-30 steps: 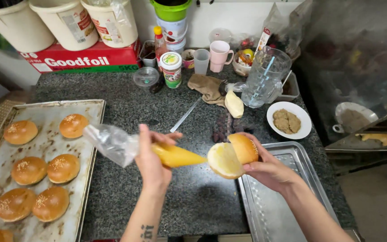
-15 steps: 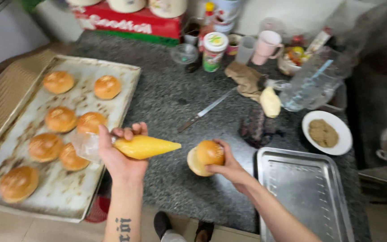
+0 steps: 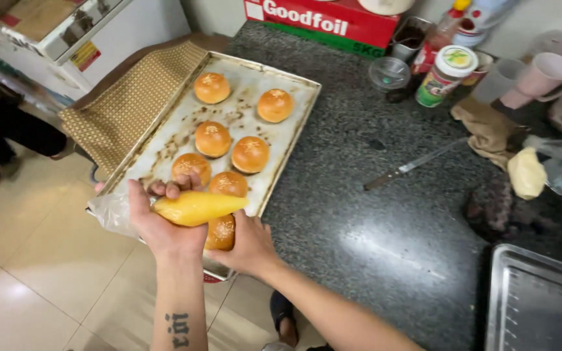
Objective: Preparing sandwiches by adding spreads and lettuce to burger buns.
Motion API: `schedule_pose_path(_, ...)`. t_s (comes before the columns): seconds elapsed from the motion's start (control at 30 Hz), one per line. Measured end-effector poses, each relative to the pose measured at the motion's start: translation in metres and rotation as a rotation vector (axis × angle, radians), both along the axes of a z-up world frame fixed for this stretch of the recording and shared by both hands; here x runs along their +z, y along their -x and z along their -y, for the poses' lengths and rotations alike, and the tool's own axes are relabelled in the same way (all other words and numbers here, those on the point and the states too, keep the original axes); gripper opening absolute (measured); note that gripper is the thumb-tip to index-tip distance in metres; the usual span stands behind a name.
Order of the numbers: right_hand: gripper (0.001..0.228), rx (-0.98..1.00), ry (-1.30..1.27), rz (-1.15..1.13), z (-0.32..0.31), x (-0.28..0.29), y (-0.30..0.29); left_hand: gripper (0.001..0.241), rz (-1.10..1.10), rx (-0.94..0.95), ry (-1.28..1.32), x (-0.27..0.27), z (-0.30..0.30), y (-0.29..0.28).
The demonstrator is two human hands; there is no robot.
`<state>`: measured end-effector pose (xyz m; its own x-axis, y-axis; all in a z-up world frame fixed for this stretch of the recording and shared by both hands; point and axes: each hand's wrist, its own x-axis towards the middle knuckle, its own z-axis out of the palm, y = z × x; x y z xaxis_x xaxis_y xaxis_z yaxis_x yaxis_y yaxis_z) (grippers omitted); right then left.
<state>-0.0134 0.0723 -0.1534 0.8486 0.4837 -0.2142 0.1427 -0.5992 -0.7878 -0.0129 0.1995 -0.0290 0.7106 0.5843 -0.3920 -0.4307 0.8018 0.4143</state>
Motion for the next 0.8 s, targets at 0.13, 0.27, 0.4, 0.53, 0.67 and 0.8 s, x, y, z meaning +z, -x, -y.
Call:
schedule_pose_path(0.13, 0.1, 0.102, 0.078, 0.069, -0.026, 0.006, 0.001, 0.049, 0.016, -0.023, 0.022, -0.019, -0.024, -0.002)
schedule_pose_path(0.27, 0.079, -0.066, 0.078, 0.14, -0.027, 0.007, -0.024, 0.047, 0.0, -0.03, 0.067, -0.031, -0.039, -0.008)
schedule_pose_path(0.4, 0.084, -0.321, -0.032, 0.027, -0.033, -0.006, -0.077, 0.045, -0.019, -0.026, 0.102, -0.029, -0.04, -0.016)
schedule_pose_path(0.53, 0.109, -0.167, 0.128, 0.019, -0.055, -0.025, -0.087, 0.046, 0.002, -0.008, 0.155, -0.036, -0.043, -0.025)
schedule_pose_path(0.67, 0.105, -0.163, 0.216, 0.091, -0.068, -0.028, -0.081, 0.047, 0.004, -0.007, 0.154, -0.034, -0.049, -0.027)
schedule_pose_path(0.8, 0.108, -0.221, 0.146, 0.057, -0.067, -0.02, -0.087, 0.046, 0.003, -0.013, 0.143, -0.029, -0.051, -0.025)
